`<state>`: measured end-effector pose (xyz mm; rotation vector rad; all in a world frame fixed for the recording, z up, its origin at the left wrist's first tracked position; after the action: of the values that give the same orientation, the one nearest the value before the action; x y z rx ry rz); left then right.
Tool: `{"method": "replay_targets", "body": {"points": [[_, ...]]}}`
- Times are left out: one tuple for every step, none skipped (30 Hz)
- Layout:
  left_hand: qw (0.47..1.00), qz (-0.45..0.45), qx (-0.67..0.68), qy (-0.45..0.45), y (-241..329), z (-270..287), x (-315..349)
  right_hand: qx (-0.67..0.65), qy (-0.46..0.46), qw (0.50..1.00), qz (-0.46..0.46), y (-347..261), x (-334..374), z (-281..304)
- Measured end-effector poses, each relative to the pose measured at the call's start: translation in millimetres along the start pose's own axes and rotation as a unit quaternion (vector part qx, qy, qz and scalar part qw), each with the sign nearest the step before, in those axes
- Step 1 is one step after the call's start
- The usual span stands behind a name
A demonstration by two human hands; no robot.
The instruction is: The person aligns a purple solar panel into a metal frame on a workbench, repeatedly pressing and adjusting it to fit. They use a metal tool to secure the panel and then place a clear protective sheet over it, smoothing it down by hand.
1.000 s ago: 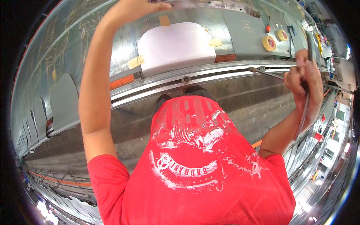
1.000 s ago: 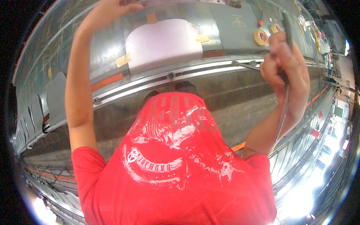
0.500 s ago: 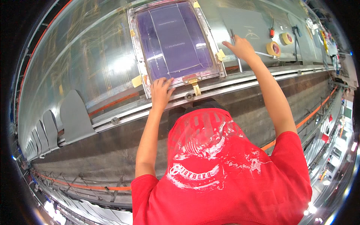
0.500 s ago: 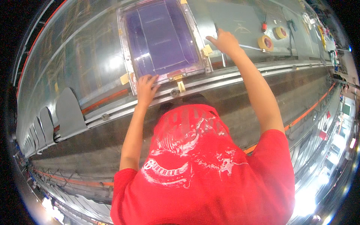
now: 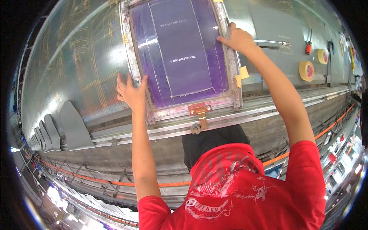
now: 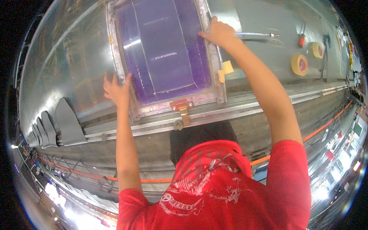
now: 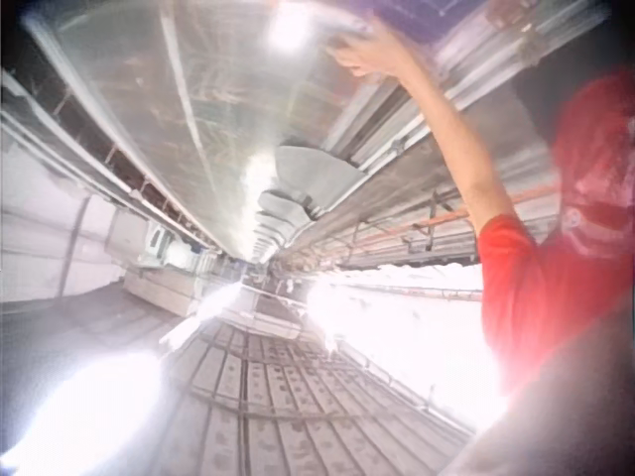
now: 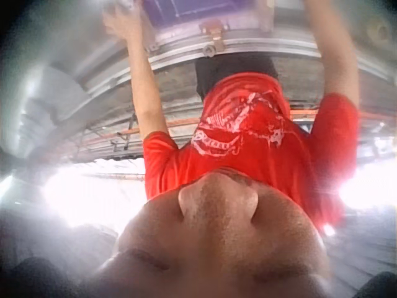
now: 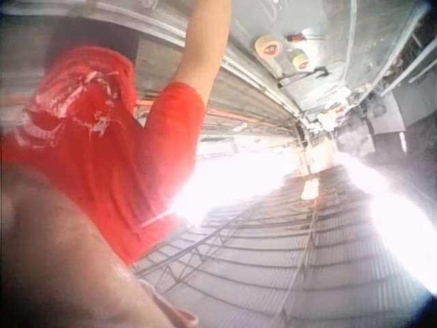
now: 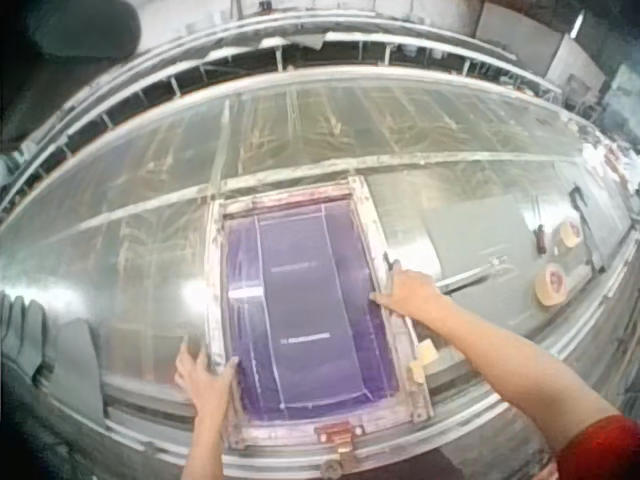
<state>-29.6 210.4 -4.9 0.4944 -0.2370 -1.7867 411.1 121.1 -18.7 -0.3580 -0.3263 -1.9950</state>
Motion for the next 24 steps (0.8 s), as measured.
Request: {"method": "replay_targets", "body": {"points": [[1.000, 0.000, 0.014, 0.001, -3, -5, 2, -0.008, 0.011, 1.000, 0.003, -1, 1, -2], [1.000, 0.001, 0.026, 0.004, -7, -8, 5, -0.016, 0.022, 1.000, 0.008, -4, 1, -5], [0.999, -0.010, 0.051, -0.002, 3, -17, 2, -0.021, 0.033, 0.999, -0.007, 10, 9, -5], [0.998, -0.014, 0.069, -0.002, 8, -19, 0, -0.026, 0.046, 0.999, -0.011, 12, 15, -2], [0.996, -0.019, 0.087, -0.002, 13, -22, -2, -0.024, 0.067, 0.997, -0.017, 16, 18, 0], [0.997, -0.017, 0.075, 0.005, 11, -16, 0, -0.027, 0.085, 0.996, -0.008, 10, 19, -1], [0.997, -0.011, 0.072, 0.001, 11, -13, 0, -0.029, 0.108, 0.994, -0.007, 7, 22, 4], [0.998, -0.006, 0.070, -0.003, 11, -11, 1, -0.037, 0.103, 0.994, -0.002, 4, 23, 5], [0.998, -0.001, 0.069, -0.007, 10, -12, 1, -0.026, 0.091, 0.996, -0.004, 2, 20, 0], [0.998, -0.006, 0.062, -0.008, 8, -14, 2, -0.015, 0.079, 0.997, -0.005, 1, 17, -5], [0.998, -0.011, 0.055, -0.010, 6, -17, 3, -0.004, 0.067, 0.998, -0.007, 0, 16, -11], [0.999, -0.016, 0.049, -0.012, 6, -19, 3, 0.004, 0.081, 0.997, -0.009, 1, 16, -11], [0.997, -0.049, 0.051, -0.001, 18, -18, 2, 0.012, 0.096, 0.995, -0.011, 1, 16, -14], [0.995, -0.082, 0.054, 0.010, 36, -19, 2, 0.020, 0.109, 0.994, -0.014, 1, 17, -17], [0.992, -0.115, 0.055, 0.021, 58, -17, 3, 0.020, 0.108, 0.994, -0.015, 1, 16, -19], [0.985, -0.149, 0.070, -0.057, 83, -29, 6, 0.020, 0.106, 0.994, -0.014, 1, 17, -19], [0.971, -0.183, 0.083, -0.133, 108, -42, 14, 0.020, 0.106, 0.994, -0.014, 1, 17, -19], [0.961, -0.205, 0.080, -0.169, 126, -55, 24, 0.023, 0.105, 0.994, -0.011, -1, 17, -18], [0.949, -0.227, 0.078, -0.204, 143, -70, 31, 0.027, 0.105, 0.994, -0.009, -2, 17, -16], [0.945, -0.220, 0.078, -0.229, 154, -83, 37, 0.032, 0.105, 0.994, -0.011, -2, 18, -16], [0.941, -0.212, 0.078, -0.253, 163, -95, 43, 0.028, 0.099, 0.995, -0.013, -3, 17, -16], [0.935, -0.206, 0.079, -0.278, 167, -107, 48, 0.026, 0.092, 0.995, -0.019, -3, 16, -17], [0.936, -0.209, 0.083, -0.272, 167, -111, 50, 0.024, 0.085, 0.996, -0.025, -2, 16, -18], [0.936, -0.211, 0.087, -0.267, 166, -115, 53, 0.018, 0.091, 0.995, -0.026, -1, 17, -17]]}}
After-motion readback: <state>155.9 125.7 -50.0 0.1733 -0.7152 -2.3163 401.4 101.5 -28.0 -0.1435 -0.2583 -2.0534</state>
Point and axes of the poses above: each hand's wrist, its own x-axis away from the middle knuckle, its own z-axis out of the back of the hand, y = z × x, the point moved 8 cm from there along -x, towards the middle knuckle, and after that the axes turned 14 degrees about x, right-handed, at the moved point
